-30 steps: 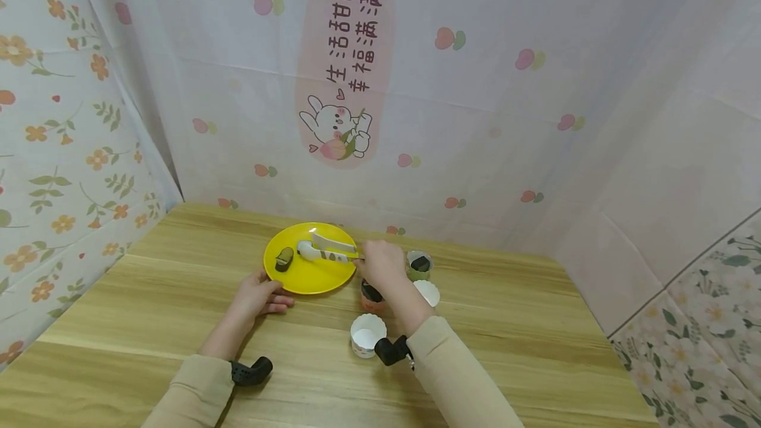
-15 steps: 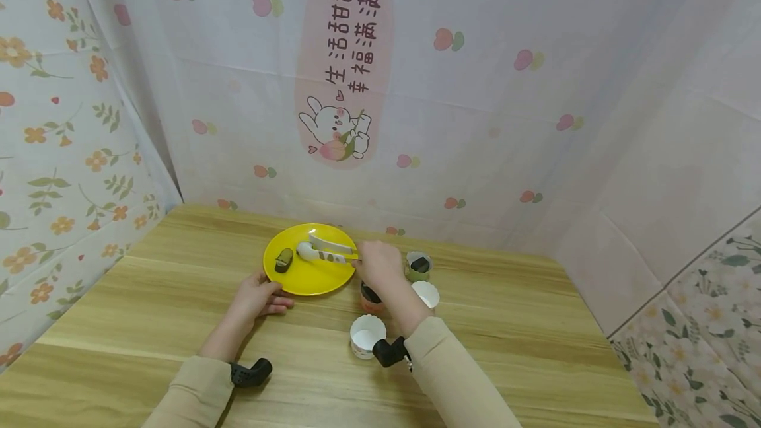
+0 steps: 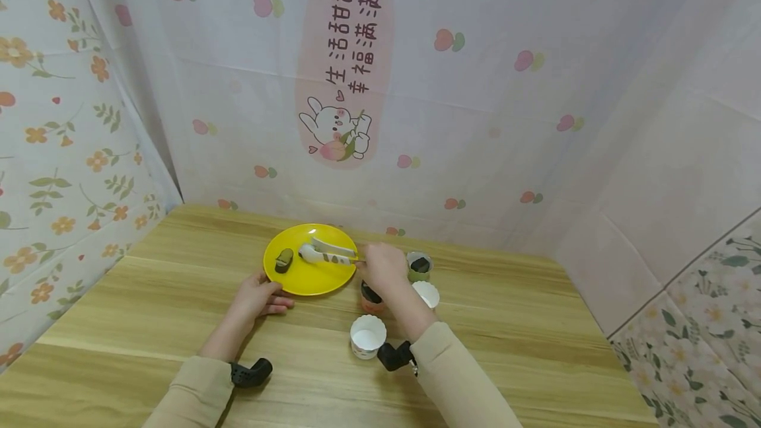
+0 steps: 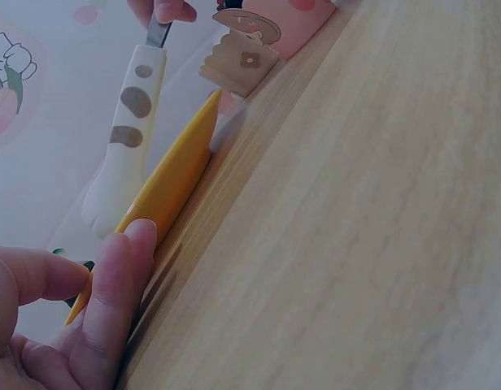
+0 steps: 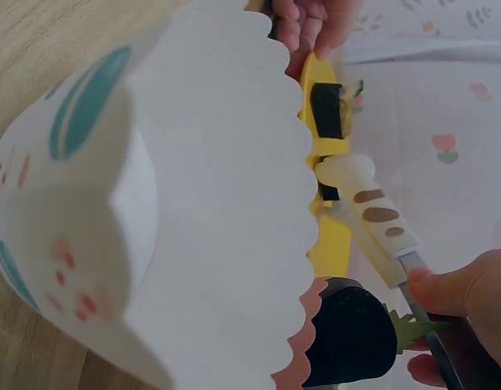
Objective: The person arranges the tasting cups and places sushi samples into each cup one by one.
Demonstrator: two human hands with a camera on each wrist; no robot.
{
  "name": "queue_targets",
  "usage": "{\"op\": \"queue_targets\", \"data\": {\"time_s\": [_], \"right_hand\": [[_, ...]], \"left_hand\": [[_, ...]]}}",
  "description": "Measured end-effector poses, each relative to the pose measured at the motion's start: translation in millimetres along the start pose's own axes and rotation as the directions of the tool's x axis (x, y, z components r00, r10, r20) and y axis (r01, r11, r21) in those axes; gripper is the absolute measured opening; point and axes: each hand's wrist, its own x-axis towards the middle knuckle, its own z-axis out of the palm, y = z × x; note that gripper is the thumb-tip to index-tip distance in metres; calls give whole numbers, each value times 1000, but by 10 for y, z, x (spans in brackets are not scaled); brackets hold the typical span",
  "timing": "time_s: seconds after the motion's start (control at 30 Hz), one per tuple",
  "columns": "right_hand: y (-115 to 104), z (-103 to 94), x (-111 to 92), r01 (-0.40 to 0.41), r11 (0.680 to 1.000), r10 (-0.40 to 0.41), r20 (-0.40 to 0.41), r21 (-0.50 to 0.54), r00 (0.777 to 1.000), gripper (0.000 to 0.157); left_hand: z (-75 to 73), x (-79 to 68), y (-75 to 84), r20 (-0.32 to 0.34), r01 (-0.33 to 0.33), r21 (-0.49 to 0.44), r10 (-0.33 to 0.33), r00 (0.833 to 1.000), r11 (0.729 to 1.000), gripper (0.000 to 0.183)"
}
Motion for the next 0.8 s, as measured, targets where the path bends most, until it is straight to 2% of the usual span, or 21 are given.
{"op": "queue_targets", "data": {"time_s": [0.5, 0.8], "right_hand": [[94, 17, -113, 12, 998, -8, -67, 55, 998, 12], [149, 39, -184, 24, 998, -15, -137, 59, 990, 12]], "left_hand": [[1, 9, 4, 6, -6, -3, 6, 1000, 1000, 53], [4, 8, -3, 8, -1, -7, 1, 1000, 1000, 51]]}}
